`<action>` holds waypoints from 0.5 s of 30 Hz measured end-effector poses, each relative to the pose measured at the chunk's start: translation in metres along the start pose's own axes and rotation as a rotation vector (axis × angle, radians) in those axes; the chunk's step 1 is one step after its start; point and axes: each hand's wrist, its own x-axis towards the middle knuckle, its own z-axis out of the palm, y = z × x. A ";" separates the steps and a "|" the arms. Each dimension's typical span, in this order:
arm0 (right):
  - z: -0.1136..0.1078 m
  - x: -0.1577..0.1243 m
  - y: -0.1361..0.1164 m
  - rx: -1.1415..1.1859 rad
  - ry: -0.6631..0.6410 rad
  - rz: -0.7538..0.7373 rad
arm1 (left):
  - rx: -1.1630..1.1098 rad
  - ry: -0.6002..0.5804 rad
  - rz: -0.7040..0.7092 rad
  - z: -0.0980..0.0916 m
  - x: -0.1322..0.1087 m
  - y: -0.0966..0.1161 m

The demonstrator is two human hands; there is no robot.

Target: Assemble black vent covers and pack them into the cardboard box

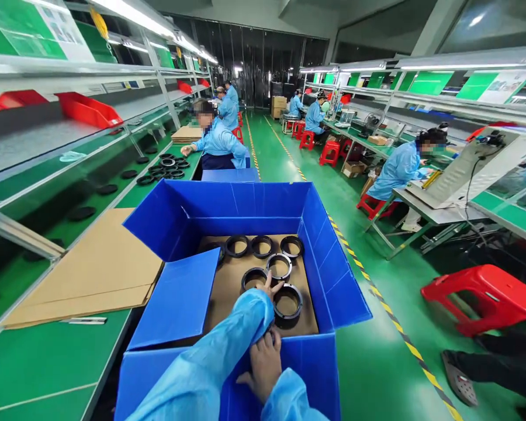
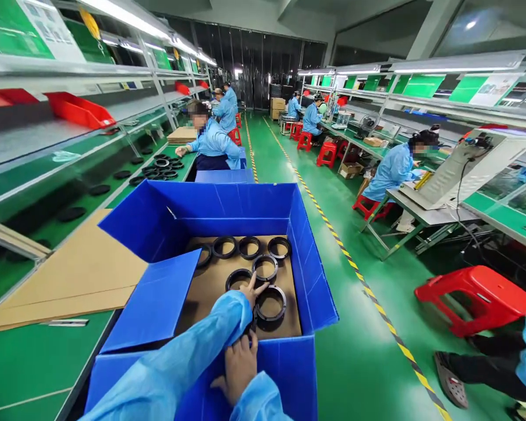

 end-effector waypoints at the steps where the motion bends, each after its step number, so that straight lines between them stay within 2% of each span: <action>1: 0.000 0.001 -0.001 0.012 -0.006 0.005 | 0.023 -0.030 0.011 0.001 0.010 0.000; 4: 0.004 0.004 -0.003 0.022 0.003 0.010 | 0.066 -0.105 0.064 0.001 0.030 0.003; 6: 0.009 0.005 -0.002 0.021 0.031 0.001 | 0.080 -0.123 0.104 0.000 0.035 0.005; 15: 0.026 0.004 0.005 0.042 0.117 -0.060 | 0.089 -0.195 0.263 -0.004 0.025 -0.005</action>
